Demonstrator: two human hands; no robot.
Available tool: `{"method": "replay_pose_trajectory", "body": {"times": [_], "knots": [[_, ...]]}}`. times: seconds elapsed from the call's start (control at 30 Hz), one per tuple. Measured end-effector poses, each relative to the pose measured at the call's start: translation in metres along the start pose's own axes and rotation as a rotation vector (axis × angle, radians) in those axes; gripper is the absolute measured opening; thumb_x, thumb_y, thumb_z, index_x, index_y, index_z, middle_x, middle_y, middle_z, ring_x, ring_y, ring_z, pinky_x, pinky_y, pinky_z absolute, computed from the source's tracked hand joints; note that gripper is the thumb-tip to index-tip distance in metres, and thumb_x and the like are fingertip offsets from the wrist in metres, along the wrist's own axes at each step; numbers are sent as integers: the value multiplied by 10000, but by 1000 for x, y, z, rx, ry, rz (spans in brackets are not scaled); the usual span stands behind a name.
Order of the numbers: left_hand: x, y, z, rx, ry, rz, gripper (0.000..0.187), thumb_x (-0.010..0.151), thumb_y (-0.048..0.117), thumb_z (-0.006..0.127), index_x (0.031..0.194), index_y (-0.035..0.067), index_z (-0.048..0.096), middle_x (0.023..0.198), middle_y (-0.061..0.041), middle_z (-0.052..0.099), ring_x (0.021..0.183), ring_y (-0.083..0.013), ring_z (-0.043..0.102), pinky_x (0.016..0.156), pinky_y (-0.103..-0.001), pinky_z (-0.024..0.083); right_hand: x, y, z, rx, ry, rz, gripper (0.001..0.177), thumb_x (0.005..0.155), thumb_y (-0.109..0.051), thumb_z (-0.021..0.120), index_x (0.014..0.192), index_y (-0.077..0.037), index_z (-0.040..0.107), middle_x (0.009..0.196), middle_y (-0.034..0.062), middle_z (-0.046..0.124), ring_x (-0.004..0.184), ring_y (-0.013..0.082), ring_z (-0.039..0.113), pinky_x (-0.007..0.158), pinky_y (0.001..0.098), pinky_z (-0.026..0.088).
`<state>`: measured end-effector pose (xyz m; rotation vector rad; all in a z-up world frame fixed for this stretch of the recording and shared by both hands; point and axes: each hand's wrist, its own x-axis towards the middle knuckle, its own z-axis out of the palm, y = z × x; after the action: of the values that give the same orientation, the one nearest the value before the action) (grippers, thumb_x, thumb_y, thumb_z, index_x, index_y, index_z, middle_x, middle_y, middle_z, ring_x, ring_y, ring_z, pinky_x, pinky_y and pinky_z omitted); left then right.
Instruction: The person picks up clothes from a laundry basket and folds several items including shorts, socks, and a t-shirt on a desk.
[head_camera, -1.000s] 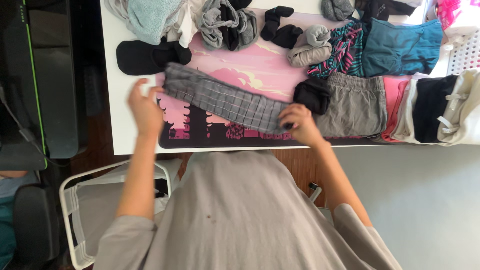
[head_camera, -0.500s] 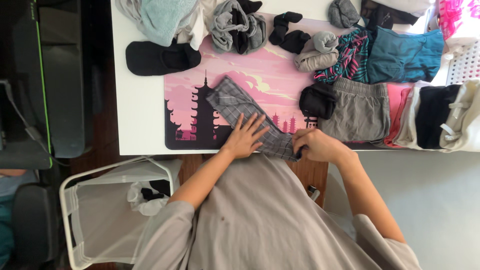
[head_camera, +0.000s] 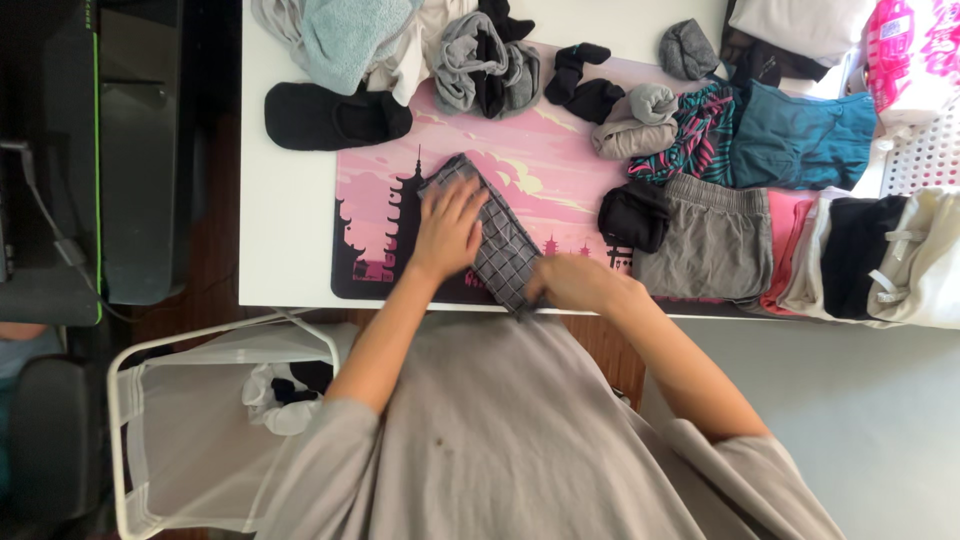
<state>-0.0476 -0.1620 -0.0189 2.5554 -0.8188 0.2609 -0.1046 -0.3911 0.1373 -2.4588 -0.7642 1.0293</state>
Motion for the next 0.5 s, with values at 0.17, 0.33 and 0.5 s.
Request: {"method": "replay_pose_trajectory", "body": {"times": [0.17, 0.33, 0.5], "knots": [[-61, 14, 65, -2068, -83, -739, 760, 1055, 627, 462, 1529, 34, 487, 1418, -161, 585, 1239, -255, 573, 1083, -443, 419, 78, 4, -42, -107, 131, 168, 356, 829, -206, 754, 1180, -259, 727, 1112, 0, 748, 1043, 255, 694, 940, 510, 504], [-80, 19, 64, -2313, -115, -1234, 725, 954, 655, 420, 1452, 131, 471, 1341, -111, 641, 1175, -235, 640, 983, -385, 471, 168, 18, -53, -176, 165, 165, 282, 852, -224, 763, 1131, -262, 744, 1085, -1, 747, 1106, 216, 666, 1003, 631, 400], [-82, 27, 81, -2097, -135, -1098, 502, 994, 228, 637, 1458, 163, 456, 1377, -33, 586, 1227, -178, 608, 1043, -425, 484, 200, 23, -37, -190, 291, 73, 264, 852, -228, 751, 1113, -268, 741, 1110, -36, 732, 1195, 220, 597, 1018, 744, 288]]}}
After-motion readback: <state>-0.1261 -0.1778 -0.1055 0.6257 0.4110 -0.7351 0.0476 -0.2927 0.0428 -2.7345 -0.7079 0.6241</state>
